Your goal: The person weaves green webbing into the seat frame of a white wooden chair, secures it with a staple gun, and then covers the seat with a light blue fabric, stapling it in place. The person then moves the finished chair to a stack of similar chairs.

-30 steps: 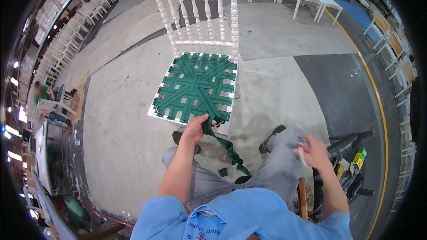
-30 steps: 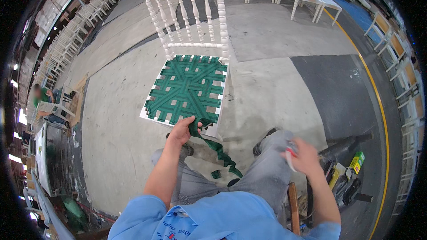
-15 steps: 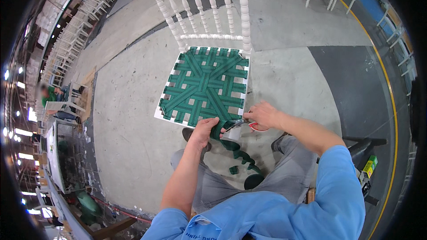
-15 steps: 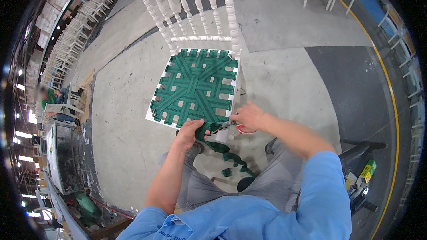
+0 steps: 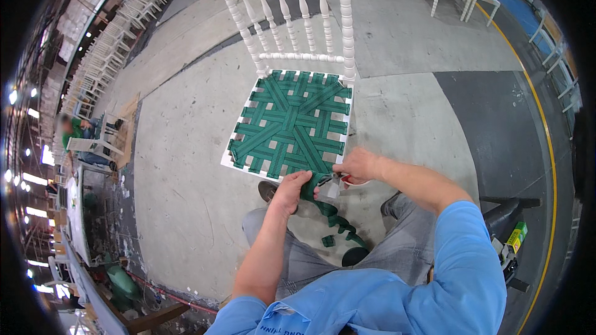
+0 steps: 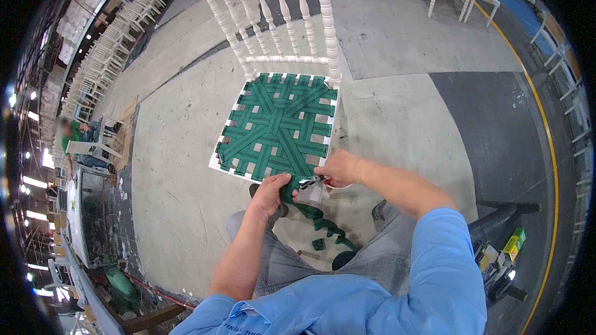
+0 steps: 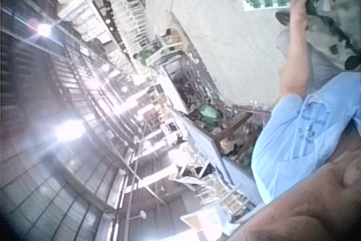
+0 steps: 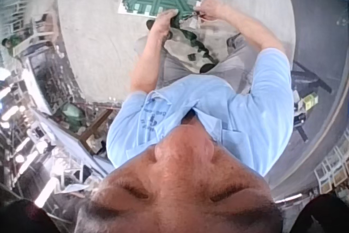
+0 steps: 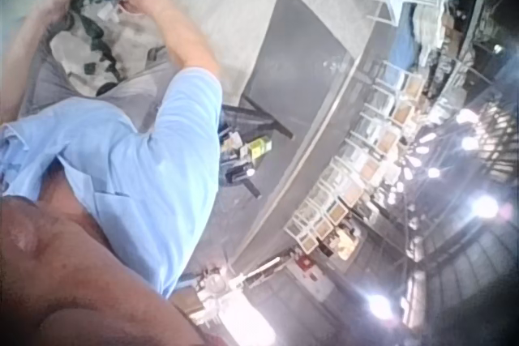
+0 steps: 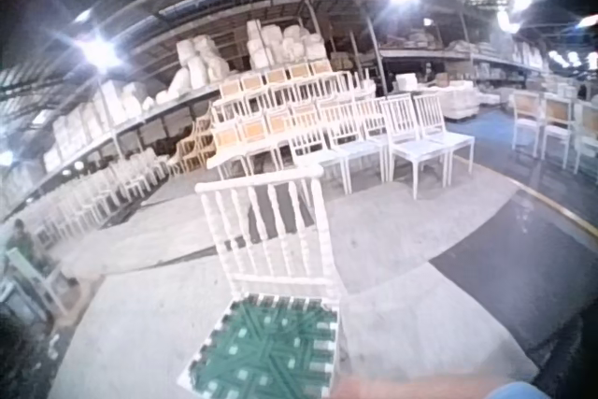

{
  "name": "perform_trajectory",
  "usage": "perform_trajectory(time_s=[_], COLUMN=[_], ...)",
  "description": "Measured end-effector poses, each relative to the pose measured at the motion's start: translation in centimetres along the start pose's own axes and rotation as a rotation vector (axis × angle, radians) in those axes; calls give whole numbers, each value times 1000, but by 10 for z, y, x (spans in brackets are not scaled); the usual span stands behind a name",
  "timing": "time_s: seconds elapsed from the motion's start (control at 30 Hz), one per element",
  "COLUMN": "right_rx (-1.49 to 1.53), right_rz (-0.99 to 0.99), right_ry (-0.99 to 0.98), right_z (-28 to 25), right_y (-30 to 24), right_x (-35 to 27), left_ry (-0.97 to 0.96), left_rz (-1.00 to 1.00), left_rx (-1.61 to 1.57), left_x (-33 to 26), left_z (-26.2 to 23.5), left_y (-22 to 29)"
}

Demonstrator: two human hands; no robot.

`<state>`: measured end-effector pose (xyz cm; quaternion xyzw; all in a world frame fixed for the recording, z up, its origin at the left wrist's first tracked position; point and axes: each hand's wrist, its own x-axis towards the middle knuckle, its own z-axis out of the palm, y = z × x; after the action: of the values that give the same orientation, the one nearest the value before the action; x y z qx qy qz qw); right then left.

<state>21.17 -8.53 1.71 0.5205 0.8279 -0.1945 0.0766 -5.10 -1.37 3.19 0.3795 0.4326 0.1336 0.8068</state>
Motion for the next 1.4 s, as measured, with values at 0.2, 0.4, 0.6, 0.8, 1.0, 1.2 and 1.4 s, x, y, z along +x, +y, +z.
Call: perform_trajectory(time_s=[0.2, 0.4, 0.6, 0.8, 1.0, 1.2, 1.4], right_rx=[311, 561, 660, 659, 445, 468, 285], right_rz=[301, 867, 1379, 1870, 2255, 2380, 2260], right_ry=[372, 842, 1040, 885, 873, 737, 684], right_z=[18, 33, 118, 203, 258, 280, 274], right_y=[-10, -50, -149, -262, -314, -293, -289], right_x=[-76, -229, -400, -477, -546, -568, -555], left_ry=[-58, -406, -135, 482, 387, 339, 175], left_rz=[28, -280, 2, -149, -52, -4, -62], left_rx=[43, 451, 951, -346, -547, -601, -928], left_x=[-53, -88, -51, -24, 5, 3, -23], left_z=[18, 64, 53, -2, 6, 19, 61], left_y=[-51, -198, -172, -83, -94, -121, -172])
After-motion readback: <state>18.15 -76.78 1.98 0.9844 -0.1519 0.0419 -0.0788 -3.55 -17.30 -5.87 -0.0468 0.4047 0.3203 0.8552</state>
